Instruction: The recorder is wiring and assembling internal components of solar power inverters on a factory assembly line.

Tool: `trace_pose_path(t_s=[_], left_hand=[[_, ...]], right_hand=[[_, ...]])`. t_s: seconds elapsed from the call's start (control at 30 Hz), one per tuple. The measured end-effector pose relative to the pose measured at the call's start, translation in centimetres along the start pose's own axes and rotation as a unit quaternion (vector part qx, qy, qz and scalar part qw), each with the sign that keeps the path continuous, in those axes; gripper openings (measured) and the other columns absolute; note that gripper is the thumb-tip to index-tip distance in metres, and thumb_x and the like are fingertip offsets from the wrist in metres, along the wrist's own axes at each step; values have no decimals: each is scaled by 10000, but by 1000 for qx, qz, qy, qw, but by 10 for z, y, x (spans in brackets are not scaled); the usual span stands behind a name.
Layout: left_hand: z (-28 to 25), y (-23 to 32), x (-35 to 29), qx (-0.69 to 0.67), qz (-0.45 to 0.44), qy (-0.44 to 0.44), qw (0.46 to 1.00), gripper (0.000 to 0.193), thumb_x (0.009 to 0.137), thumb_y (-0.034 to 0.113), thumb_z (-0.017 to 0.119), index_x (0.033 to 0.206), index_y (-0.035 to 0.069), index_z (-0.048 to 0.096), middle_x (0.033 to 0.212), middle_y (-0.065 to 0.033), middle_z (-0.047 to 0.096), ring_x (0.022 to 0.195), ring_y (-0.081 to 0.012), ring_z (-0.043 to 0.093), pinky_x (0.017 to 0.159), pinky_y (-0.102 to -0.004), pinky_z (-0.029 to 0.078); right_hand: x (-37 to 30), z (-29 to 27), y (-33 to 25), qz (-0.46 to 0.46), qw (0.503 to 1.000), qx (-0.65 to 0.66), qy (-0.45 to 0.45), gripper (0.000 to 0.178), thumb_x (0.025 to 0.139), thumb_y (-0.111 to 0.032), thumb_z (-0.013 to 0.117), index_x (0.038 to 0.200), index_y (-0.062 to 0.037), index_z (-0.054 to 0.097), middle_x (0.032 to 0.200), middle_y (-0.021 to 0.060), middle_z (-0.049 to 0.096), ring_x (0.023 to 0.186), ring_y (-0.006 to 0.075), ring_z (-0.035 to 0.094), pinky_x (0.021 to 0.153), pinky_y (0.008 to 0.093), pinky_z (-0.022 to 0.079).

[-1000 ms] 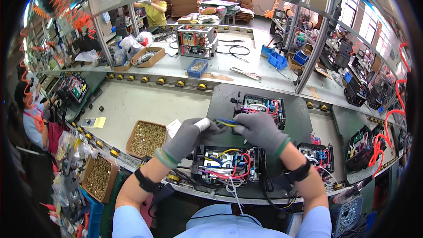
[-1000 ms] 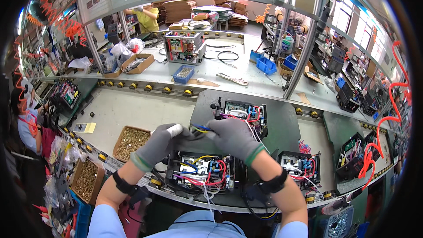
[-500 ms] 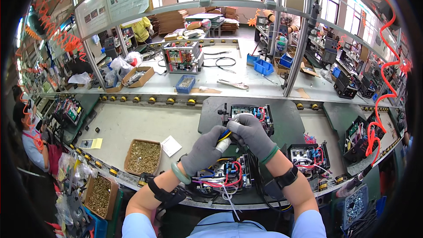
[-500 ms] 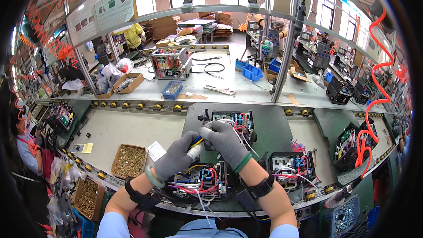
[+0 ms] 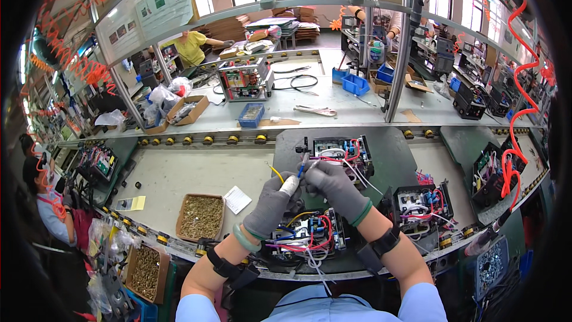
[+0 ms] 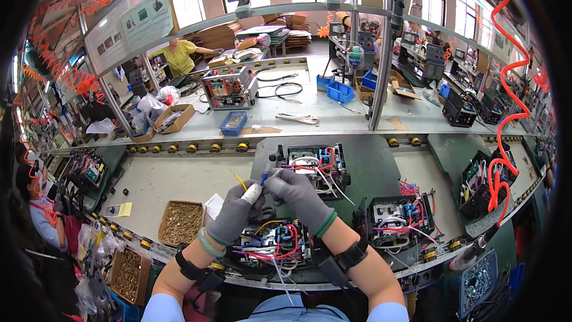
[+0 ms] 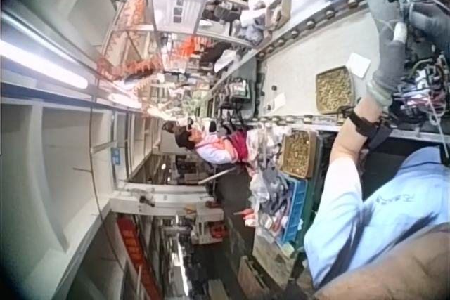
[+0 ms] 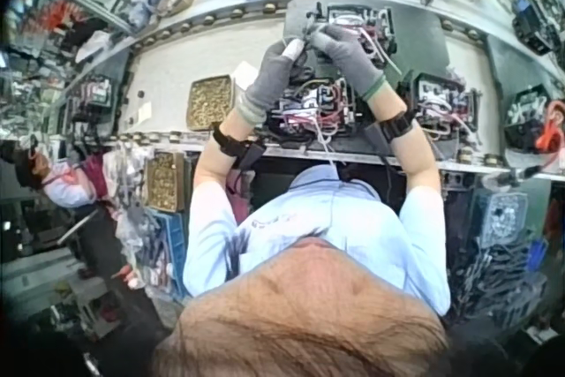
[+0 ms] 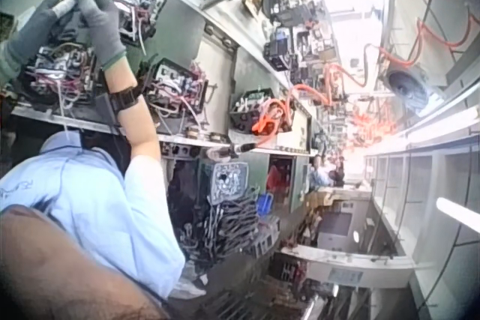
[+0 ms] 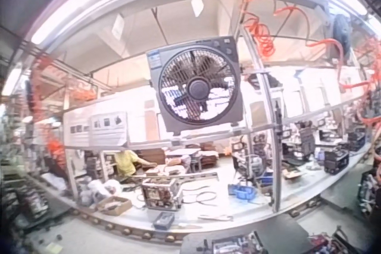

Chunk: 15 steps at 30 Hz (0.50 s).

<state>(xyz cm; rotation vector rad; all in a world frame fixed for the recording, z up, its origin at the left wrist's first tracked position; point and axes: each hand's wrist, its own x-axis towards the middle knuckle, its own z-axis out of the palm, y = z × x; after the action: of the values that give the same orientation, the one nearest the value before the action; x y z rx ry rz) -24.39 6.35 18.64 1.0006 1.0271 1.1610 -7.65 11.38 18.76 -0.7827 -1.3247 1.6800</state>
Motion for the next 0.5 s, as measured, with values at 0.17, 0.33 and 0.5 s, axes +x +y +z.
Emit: trace_pose_path(t_s=[0.17,0.33,0.5], left_hand=[[1,-9,-3,53,47,38,997,190,1050,232,502,1027,68,597,704,48,489,587,-39,431,538,-219,387],[6,-17,-6,-17,88,62,994,152,1040,197,534,1032,65,609,744,35,526,624,-34,476,569,-220,420],[6,-18,-7,-44,88,46,994,129,1034,189,547,1042,77,610,687,59,504,568,-21,443,532,-218,379]], right_hand=[[2,13,19,-68,994,-67,55,171,923,-142,664,971,15,710,817,-13,647,757,37,534,671,226,457],[2,29,21,-125,986,-42,105,138,912,-126,680,870,0,718,768,-28,628,708,33,529,631,218,447],[2,46,12,-97,980,70,160,134,900,-136,682,819,-34,712,707,-46,606,639,19,495,580,207,392]])
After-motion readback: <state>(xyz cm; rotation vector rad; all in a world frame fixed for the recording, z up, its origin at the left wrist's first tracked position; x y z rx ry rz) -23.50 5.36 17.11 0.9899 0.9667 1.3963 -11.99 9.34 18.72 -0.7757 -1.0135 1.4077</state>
